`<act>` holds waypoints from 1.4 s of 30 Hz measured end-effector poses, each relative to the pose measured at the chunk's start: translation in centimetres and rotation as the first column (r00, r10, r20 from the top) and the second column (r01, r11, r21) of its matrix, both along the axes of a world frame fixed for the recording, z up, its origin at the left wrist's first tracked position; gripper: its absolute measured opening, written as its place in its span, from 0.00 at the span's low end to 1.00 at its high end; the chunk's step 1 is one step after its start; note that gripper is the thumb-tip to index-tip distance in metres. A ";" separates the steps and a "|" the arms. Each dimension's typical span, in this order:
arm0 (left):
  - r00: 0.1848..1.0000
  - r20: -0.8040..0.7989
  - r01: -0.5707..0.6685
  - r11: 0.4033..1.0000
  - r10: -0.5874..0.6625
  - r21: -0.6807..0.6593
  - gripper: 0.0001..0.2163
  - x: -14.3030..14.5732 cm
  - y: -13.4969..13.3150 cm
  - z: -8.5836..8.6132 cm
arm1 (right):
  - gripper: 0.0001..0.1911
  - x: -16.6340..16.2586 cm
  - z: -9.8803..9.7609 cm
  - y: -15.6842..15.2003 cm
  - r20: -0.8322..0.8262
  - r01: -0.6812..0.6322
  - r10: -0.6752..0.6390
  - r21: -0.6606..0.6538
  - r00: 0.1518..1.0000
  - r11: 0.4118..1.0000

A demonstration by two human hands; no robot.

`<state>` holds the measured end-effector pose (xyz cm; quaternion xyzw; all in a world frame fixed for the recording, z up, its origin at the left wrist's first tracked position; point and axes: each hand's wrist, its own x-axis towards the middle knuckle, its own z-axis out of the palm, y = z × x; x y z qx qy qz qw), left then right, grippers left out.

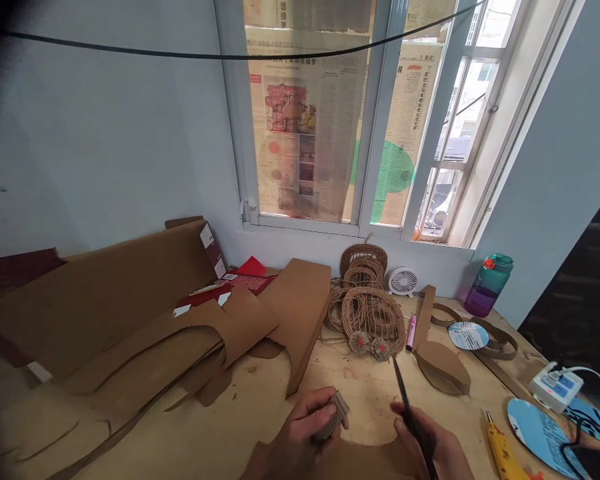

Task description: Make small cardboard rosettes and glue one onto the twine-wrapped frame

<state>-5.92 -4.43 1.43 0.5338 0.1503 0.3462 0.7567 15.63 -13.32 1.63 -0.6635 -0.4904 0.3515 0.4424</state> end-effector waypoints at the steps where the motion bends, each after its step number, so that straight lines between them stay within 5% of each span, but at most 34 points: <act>1: 1.000 0.006 -0.005 1.000 0.005 -0.003 0.17 0.1 0.1 0.0 | 0.26 1.1 0.1 0.4 0.126 0.037 -0.036 -0.003 0.991 0.999; 5: 1.000 0.027 0.009 1.000 -0.009 -0.016 0.18 0.3 0.4 -0.4 | 0.23 5.4 -0.2 2.3 0.576 0.161 -0.040 -0.161 0.817 0.974; 9: 0.999 0.031 -0.023 1.000 0.024 -0.009 0.19 0.5 0.1 -0.6 | 0.21 7.2 -1.1 3.6 0.787 0.247 0.032 -0.232 0.616 0.941; 20: 0.999 0.013 -0.041 0.999 0.041 -0.026 0.20 0.5 -0.2 -0.1 | 0.13 6.4 -1.8 5.6 0.870 0.248 0.156 -0.299 0.467 0.921; 32: 1.000 0.022 0.008 0.999 -0.007 -0.047 0.21 0.8 0.4 -0.9 | 0.15 6.2 -2.7 6.7 0.932 0.258 0.070 -0.170 0.357 0.951; 35: 0.998 0.067 -0.014 0.999 0.017 -0.048 0.19 0.7 0.6 -1.1 | 0.16 4.9 -2.9 6.1 0.921 0.225 -0.098 0.012 0.377 0.974; 37: 0.993 0.116 -0.027 0.999 0.032 -0.041 0.18 0.7 0.8 -1.1 | 0.16 3.6 -3.0 5.7 0.862 0.145 -0.186 0.132 0.472 0.981; 42: 0.961 0.226 -0.140 0.986 0.158 -0.094 0.14 0.4 1.3 -0.7 | 0.16 -1.6 -3.0 5.2 0.657 -0.104 -0.142 0.321 0.741 0.941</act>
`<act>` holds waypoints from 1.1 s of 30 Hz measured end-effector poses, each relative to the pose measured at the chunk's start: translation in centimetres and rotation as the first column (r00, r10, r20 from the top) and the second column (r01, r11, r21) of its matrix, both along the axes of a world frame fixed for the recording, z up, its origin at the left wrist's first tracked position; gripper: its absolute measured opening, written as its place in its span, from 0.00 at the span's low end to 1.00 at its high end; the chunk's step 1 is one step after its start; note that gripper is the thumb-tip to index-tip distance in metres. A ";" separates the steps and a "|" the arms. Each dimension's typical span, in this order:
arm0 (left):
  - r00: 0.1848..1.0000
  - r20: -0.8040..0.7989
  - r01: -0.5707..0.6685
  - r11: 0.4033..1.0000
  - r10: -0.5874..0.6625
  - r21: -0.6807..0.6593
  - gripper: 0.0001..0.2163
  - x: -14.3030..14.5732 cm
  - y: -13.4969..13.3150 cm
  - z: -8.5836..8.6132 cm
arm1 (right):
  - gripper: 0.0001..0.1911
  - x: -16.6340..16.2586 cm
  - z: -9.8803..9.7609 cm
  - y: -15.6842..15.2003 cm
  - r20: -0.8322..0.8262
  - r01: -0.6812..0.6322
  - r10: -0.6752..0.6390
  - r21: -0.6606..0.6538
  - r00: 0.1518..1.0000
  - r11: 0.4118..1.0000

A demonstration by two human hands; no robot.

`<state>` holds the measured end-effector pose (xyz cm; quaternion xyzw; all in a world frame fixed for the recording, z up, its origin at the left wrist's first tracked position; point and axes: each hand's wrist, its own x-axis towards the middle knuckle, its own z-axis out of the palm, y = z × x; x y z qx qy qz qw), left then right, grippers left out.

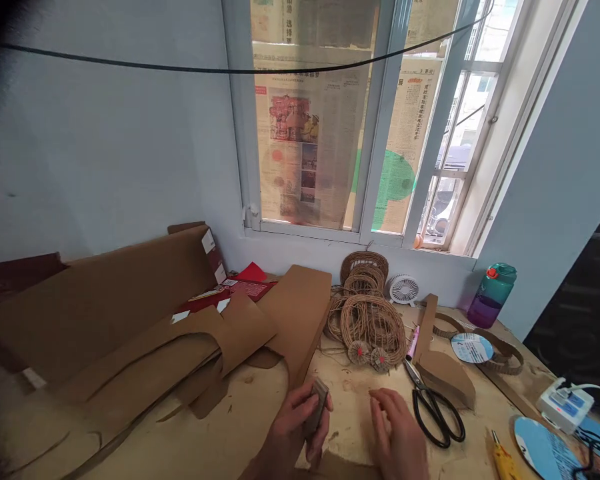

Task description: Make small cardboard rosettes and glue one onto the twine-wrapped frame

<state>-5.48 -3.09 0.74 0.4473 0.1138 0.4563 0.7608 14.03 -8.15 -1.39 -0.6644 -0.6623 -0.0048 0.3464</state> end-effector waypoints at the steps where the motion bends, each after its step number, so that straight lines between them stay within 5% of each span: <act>1: 1.000 0.019 -0.017 1.000 0.017 -0.023 0.13 -0.1 0.1 0.1 | 0.15 -1.1 0.0 0.0 -0.026 -0.083 0.085 0.055 0.996 0.995; 8: 0.986 0.151 -0.049 0.990 0.068 -0.128 0.09 -0.8 0.6 0.8 | 0.13 -7.2 -1.1 0.2 -0.086 -0.445 0.450 0.072 0.889 0.893; 14: 0.992 0.093 -0.070 0.988 0.083 -0.139 0.09 -0.5 0.4 0.7 | 0.13 -8.1 -3.3 -0.1 -0.131 -0.264 0.271 0.068 0.954 0.962; 19: 0.984 -0.119 -0.135 0.991 0.135 0.011 0.12 -0.2 0.2 0.8 | 0.15 -6.8 -3.0 0.0 -0.274 -0.214 0.203 -0.012 0.940 0.977; 25: 0.833 -0.461 -0.191 0.941 0.306 0.279 0.05 0.7 -0.3 0.3 | 0.13 -5.6 -0.7 -0.8 -0.327 -0.078 0.031 -0.130 0.945 0.989; 28: 0.775 -0.520 -0.217 0.924 0.359 0.314 0.05 1.0 -0.4 0.2 | 0.17 -5.3 0.2 -1.3 -0.285 0.014 -0.061 -0.164 0.957 0.986; 33: 0.727 -0.540 -0.303 0.904 0.424 0.301 0.08 0.9 -0.1 0.6 | 0.21 -4.3 0.0 -1.1 -0.353 -0.048 -0.039 -0.233 0.935 0.971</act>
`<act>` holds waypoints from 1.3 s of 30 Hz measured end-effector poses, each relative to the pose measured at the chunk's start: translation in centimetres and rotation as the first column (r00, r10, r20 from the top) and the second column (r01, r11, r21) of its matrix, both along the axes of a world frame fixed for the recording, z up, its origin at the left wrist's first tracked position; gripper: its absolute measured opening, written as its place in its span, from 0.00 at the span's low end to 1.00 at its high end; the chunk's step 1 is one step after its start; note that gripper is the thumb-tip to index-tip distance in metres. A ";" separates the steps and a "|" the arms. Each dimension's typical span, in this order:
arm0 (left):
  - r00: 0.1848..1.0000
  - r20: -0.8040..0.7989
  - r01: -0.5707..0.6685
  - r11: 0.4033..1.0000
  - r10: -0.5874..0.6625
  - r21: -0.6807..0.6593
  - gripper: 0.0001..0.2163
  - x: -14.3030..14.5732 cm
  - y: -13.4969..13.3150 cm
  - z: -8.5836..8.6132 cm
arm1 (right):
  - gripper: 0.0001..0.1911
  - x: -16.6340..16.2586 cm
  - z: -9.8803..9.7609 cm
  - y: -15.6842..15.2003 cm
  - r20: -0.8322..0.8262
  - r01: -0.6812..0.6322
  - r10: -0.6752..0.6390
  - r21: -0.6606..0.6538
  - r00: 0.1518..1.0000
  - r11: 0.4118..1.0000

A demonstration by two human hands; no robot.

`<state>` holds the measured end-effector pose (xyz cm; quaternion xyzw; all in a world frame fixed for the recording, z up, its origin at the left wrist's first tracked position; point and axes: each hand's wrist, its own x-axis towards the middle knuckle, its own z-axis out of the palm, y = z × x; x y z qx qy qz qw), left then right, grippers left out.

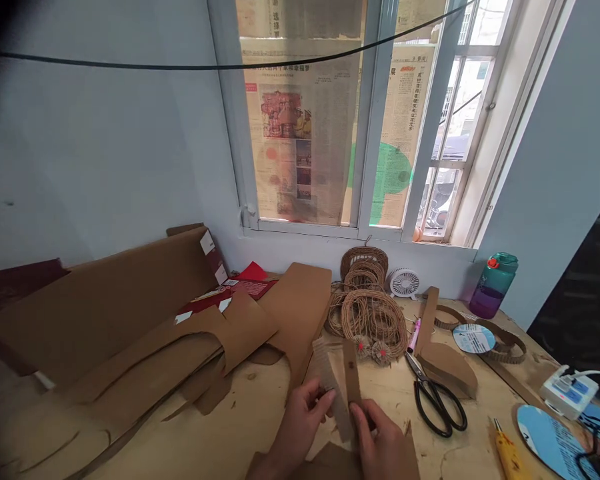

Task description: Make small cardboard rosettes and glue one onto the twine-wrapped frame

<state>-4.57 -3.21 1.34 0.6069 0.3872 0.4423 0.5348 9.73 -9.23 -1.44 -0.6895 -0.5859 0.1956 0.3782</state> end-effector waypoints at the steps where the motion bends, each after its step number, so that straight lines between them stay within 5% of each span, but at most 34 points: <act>1: 1.000 0.007 -0.005 1.000 0.005 -0.008 0.08 0.0 0.1 0.0 | 0.22 0.4 -0.3 0.2 -0.016 -0.001 0.001 0.008 1.000 1.000; 6: 0.999 0.035 0.017 1.000 -0.016 -0.023 0.08 0.1 0.4 -0.4 | 0.22 3.4 -1.1 1.1 0.100 0.132 -0.125 -0.076 0.987 0.988; 12: 0.997 0.065 0.048 0.997 -0.044 -0.062 0.07 0.2 0.2 -0.4 | 0.19 7.4 -0.2 1.1 0.423 0.373 -0.272 -0.174 0.864 0.911; 22: 0.979 0.047 0.202 0.971 -0.197 -0.132 0.05 0.4 0.0 -1.7 | 0.23 9.7 1.8 0.7 0.487 0.590 -0.448 -0.184 0.749 0.786; 32: 0.918 -0.060 0.372 0.905 -0.391 -0.205 0.03 0.4 -0.9 -1.9 | 0.23 13.2 0.1 1.1 0.489 0.592 -0.437 -0.220 0.755 0.775; 39: 0.843 -0.349 0.411 0.909 -0.410 -0.073 0.04 -0.5 -1.1 -2.8 | 0.23 13.5 0.3 1.0 0.512 0.633 -0.473 -0.195 0.717 0.749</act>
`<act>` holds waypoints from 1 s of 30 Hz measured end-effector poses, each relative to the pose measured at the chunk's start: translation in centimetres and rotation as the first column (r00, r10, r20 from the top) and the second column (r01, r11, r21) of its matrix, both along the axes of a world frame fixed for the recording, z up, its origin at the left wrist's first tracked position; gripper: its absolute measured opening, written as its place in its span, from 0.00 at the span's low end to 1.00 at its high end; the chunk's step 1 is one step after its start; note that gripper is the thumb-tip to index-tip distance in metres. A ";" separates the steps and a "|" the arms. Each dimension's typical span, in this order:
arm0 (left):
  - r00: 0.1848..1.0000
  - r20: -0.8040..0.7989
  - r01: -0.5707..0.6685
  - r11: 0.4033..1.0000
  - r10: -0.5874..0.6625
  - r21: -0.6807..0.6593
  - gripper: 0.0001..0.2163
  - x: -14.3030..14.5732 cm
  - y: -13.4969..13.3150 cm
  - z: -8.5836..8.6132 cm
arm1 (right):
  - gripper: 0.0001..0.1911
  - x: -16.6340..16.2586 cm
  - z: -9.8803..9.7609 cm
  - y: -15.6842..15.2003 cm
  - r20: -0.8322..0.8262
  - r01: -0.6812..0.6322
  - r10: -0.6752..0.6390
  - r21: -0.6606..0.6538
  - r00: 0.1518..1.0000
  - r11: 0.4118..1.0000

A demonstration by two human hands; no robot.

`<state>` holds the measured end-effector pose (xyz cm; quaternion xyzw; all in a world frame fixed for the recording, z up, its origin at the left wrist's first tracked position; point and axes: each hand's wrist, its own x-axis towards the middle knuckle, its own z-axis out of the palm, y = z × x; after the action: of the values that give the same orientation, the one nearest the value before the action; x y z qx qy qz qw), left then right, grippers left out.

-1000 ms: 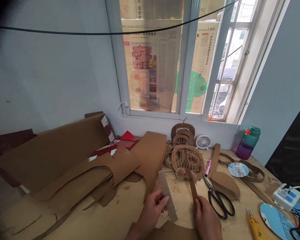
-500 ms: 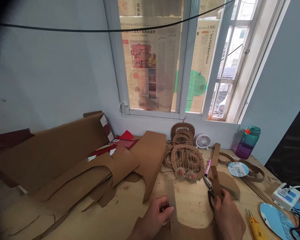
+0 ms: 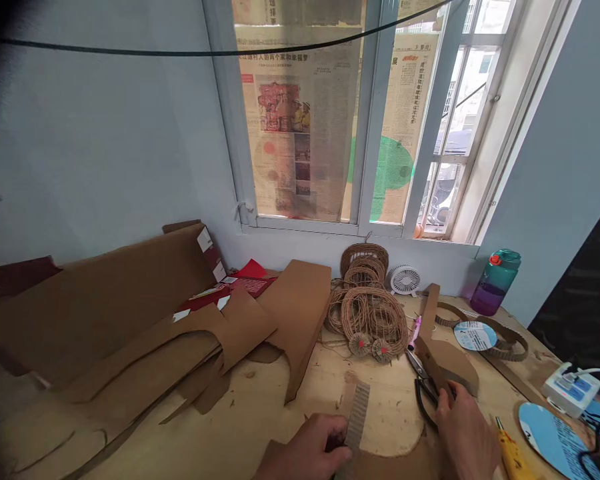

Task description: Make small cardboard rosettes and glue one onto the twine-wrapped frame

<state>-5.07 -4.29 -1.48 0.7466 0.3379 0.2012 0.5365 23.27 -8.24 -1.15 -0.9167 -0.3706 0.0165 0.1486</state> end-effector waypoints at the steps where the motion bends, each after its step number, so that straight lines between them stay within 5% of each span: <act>1: 1.000 -0.009 0.019 0.999 -0.019 0.026 0.05 -0.1 0.0 0.0 | 0.23 0.1 0.0 0.0 0.010 0.003 -0.003 0.011 1.000 1.000; 11: 0.995 -0.053 0.087 0.994 -0.084 0.068 0.05 -0.8 -0.2 1.6 | 0.16 -0.1 0.0 -0.2 0.304 0.068 -0.196 0.386 0.932 0.920; 14: 0.993 -0.060 0.106 0.989 -0.100 0.103 0.06 -0.9 -0.3 2.1 | 0.16 -0.7 -0.4 -0.4 0.279 0.107 -0.214 0.352 0.936 0.930; 23: 0.994 0.076 0.063 0.991 -0.072 0.115 0.06 -1.2 -0.3 0.9 | 0.20 -1.2 -0.7 -1.0 0.431 -0.073 -0.001 0.154 0.902 0.985; 27: 0.997 0.061 0.041 0.996 -0.046 0.073 0.05 -1.1 -0.3 0.6 | 0.21 -2.5 0.1 -0.6 0.317 -0.142 0.055 0.259 0.947 0.955; 30: 0.999 0.038 0.007 0.997 -0.010 0.078 0.05 -0.8 -0.2 0.7 | 0.19 -4.5 0.3 0.0 -0.018 -0.233 0.264 0.413 0.964 0.880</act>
<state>-5.86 -4.49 -0.74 0.7645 0.3162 0.2263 0.5142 18.78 -8.19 -0.90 -0.8091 -0.4746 -0.0085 0.3465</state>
